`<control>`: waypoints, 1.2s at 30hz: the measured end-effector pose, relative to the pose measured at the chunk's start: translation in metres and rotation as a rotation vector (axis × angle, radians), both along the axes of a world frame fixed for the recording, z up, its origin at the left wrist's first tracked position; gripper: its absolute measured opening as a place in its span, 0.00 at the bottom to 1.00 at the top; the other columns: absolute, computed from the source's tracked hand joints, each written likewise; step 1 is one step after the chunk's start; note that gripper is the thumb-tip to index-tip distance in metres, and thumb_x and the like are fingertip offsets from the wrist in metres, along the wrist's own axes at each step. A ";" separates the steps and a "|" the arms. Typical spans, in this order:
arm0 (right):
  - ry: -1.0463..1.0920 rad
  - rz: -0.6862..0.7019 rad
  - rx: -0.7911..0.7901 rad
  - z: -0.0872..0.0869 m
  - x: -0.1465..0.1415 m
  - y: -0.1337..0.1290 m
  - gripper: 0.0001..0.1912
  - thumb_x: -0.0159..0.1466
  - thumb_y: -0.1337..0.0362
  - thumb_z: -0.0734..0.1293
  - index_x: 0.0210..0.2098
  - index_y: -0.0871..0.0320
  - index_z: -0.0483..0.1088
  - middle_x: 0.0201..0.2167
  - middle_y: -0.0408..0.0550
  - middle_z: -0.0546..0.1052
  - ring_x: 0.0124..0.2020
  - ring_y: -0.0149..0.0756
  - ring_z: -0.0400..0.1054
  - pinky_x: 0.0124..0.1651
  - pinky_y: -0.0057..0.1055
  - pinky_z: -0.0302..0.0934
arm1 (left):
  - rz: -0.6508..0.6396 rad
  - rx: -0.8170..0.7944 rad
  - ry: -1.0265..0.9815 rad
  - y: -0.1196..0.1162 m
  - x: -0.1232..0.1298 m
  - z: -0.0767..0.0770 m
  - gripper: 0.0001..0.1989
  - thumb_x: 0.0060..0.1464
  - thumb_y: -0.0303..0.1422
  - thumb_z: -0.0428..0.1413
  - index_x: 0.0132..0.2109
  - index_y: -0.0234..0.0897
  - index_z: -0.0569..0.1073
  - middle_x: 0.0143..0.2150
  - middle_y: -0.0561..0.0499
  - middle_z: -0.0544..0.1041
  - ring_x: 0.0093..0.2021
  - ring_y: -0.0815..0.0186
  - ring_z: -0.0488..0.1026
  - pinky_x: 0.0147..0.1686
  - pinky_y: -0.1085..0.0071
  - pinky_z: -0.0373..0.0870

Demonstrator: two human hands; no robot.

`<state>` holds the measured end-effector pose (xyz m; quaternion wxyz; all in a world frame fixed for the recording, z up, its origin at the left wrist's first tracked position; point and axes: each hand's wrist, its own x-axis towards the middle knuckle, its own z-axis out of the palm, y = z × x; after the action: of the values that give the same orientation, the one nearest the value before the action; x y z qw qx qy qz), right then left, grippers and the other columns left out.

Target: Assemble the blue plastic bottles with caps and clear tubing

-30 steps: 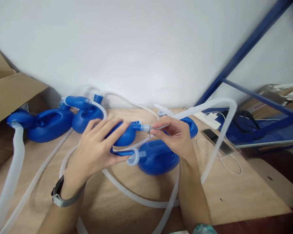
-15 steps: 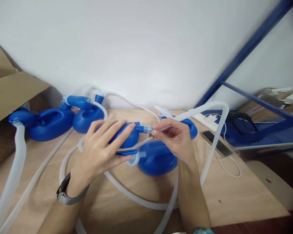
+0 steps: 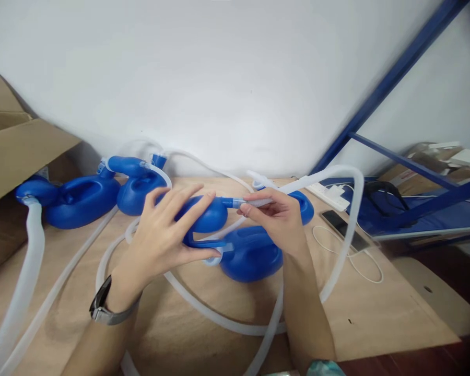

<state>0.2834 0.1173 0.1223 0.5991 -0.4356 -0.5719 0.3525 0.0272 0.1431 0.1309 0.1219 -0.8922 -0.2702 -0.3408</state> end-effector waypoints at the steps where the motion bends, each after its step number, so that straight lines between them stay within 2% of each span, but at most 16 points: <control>1: 0.021 -0.031 0.024 0.000 0.001 0.000 0.11 0.59 0.56 0.81 0.37 0.53 0.81 0.31 0.43 0.85 0.33 0.40 0.83 0.36 0.32 0.79 | -0.008 -0.019 -0.054 0.002 -0.003 0.001 0.50 0.55 0.62 0.64 0.75 0.43 0.61 0.71 0.33 0.68 0.66 0.39 0.70 0.66 0.43 0.62; 3: 0.064 -0.078 0.080 0.000 0.001 -0.001 0.10 0.60 0.58 0.81 0.37 0.52 0.81 0.29 0.42 0.84 0.31 0.39 0.83 0.35 0.32 0.79 | 0.008 -0.100 -0.229 0.006 -0.010 0.001 0.47 0.57 0.62 0.63 0.75 0.47 0.61 0.74 0.35 0.64 0.71 0.39 0.65 0.67 0.43 0.64; 5: 0.094 -0.123 0.142 0.000 0.001 -0.001 0.09 0.60 0.58 0.81 0.36 0.52 0.81 0.28 0.41 0.83 0.30 0.39 0.83 0.34 0.33 0.80 | 0.056 -0.325 -0.427 0.010 -0.016 0.001 0.42 0.62 0.58 0.61 0.75 0.48 0.61 0.73 0.38 0.65 0.69 0.42 0.68 0.64 0.45 0.71; 6: 0.099 -0.150 0.174 0.000 0.000 -0.001 0.09 0.60 0.58 0.81 0.36 0.52 0.80 0.29 0.41 0.83 0.31 0.39 0.83 0.35 0.34 0.80 | 0.070 -0.501 -0.506 0.012 -0.018 0.000 0.41 0.63 0.56 0.61 0.76 0.48 0.60 0.70 0.39 0.69 0.65 0.44 0.73 0.59 0.49 0.76; 8: 0.083 -0.194 0.230 0.000 -0.003 -0.001 0.09 0.61 0.59 0.80 0.37 0.52 0.80 0.34 0.42 0.84 0.34 0.39 0.84 0.38 0.34 0.81 | 0.029 -0.937 -0.612 0.015 -0.021 -0.001 0.42 0.62 0.54 0.62 0.76 0.47 0.60 0.62 0.40 0.77 0.49 0.50 0.82 0.46 0.56 0.83; 10: 0.031 -0.187 0.264 0.001 -0.004 -0.003 0.08 0.62 0.59 0.79 0.39 0.51 0.79 0.38 0.43 0.84 0.37 0.38 0.83 0.41 0.35 0.81 | -0.103 -1.311 -0.694 0.017 -0.022 -0.001 0.44 0.57 0.55 0.65 0.73 0.42 0.64 0.46 0.43 0.83 0.32 0.57 0.82 0.35 0.61 0.83; 12: -0.047 -0.148 0.265 0.002 -0.003 -0.005 0.07 0.64 0.59 0.78 0.40 0.51 0.79 0.40 0.43 0.84 0.39 0.38 0.83 0.41 0.34 0.81 | -0.222 -1.495 -0.792 0.018 -0.021 0.001 0.40 0.53 0.54 0.68 0.66 0.39 0.71 0.32 0.50 0.80 0.23 0.62 0.78 0.27 0.66 0.81; 15: -0.177 -0.094 0.202 0.003 0.003 -0.008 0.11 0.68 0.58 0.75 0.49 0.49 0.79 0.40 0.42 0.84 0.37 0.37 0.83 0.39 0.34 0.81 | -0.239 -1.478 -0.923 0.020 -0.019 0.005 0.30 0.49 0.49 0.73 0.54 0.40 0.77 0.25 0.55 0.76 0.19 0.66 0.74 0.19 0.73 0.75; 18: -0.268 -0.074 0.140 0.002 0.011 -0.008 0.24 0.70 0.58 0.72 0.65 0.45 0.71 0.36 0.41 0.84 0.33 0.38 0.82 0.35 0.34 0.80 | -0.188 -1.408 -0.966 0.022 -0.018 0.009 0.24 0.49 0.47 0.73 0.48 0.40 0.79 0.26 0.55 0.75 0.17 0.68 0.72 0.15 0.75 0.72; 21: -0.306 -0.160 0.154 0.001 0.016 -0.011 0.29 0.73 0.58 0.69 0.72 0.45 0.63 0.34 0.42 0.85 0.29 0.38 0.81 0.33 0.35 0.79 | -0.134 -1.341 -1.041 0.024 -0.018 0.011 0.23 0.48 0.47 0.73 0.45 0.39 0.80 0.31 0.53 0.76 0.21 0.69 0.72 0.15 0.75 0.72; 24: -0.425 -0.332 0.281 0.006 0.011 -0.020 0.21 0.73 0.60 0.68 0.65 0.47 0.70 0.34 0.43 0.85 0.31 0.39 0.81 0.37 0.37 0.79 | -0.089 -1.283 -1.095 0.023 -0.017 0.011 0.22 0.47 0.46 0.73 0.44 0.38 0.80 0.34 0.52 0.76 0.24 0.68 0.73 0.14 0.76 0.71; 26: -0.605 -0.428 0.440 0.012 0.004 -0.026 0.14 0.72 0.60 0.71 0.57 0.48 0.77 0.40 0.47 0.85 0.41 0.43 0.82 0.48 0.43 0.78 | -0.078 -1.266 -1.035 0.020 -0.016 0.010 0.21 0.49 0.45 0.73 0.45 0.38 0.80 0.33 0.53 0.76 0.23 0.69 0.72 0.16 0.76 0.72; 28: -0.814 -0.489 0.570 0.016 -0.004 -0.029 0.12 0.70 0.59 0.73 0.53 0.49 0.78 0.51 0.51 0.84 0.56 0.51 0.77 0.63 0.53 0.70 | -0.094 -1.257 -0.938 0.016 -0.015 0.009 0.20 0.51 0.43 0.72 0.47 0.38 0.80 0.31 0.54 0.75 0.22 0.69 0.72 0.18 0.76 0.73; 30: -0.981 -0.485 0.610 0.016 -0.007 -0.028 0.14 0.70 0.57 0.73 0.54 0.50 0.78 0.57 0.52 0.82 0.64 0.55 0.71 0.72 0.59 0.59 | -0.118 -1.243 -0.867 0.011 -0.014 0.009 0.19 0.54 0.41 0.71 0.49 0.39 0.79 0.31 0.54 0.76 0.22 0.69 0.73 0.20 0.76 0.74; 32: -1.062 -0.450 0.589 0.012 -0.004 -0.022 0.14 0.72 0.58 0.71 0.56 0.51 0.76 0.54 0.49 0.83 0.63 0.51 0.73 0.76 0.60 0.51 | -0.131 -1.223 -0.836 0.007 -0.016 0.010 0.18 0.56 0.41 0.70 0.50 0.40 0.79 0.31 0.54 0.76 0.22 0.69 0.74 0.20 0.76 0.73; 36: -1.074 -0.414 0.567 0.004 0.014 -0.013 0.08 0.75 0.58 0.68 0.52 0.49 0.76 0.45 0.42 0.86 0.54 0.42 0.78 0.78 0.59 0.44 | -0.121 -1.180 -0.817 0.006 -0.022 0.013 0.18 0.56 0.43 0.69 0.49 0.41 0.79 0.31 0.55 0.76 0.21 0.69 0.73 0.19 0.76 0.72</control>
<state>0.2978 0.1040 0.1260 0.3766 -0.4776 -0.7675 -0.2025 0.0055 0.1487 0.1435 -0.5106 -0.6240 -0.3833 -0.4506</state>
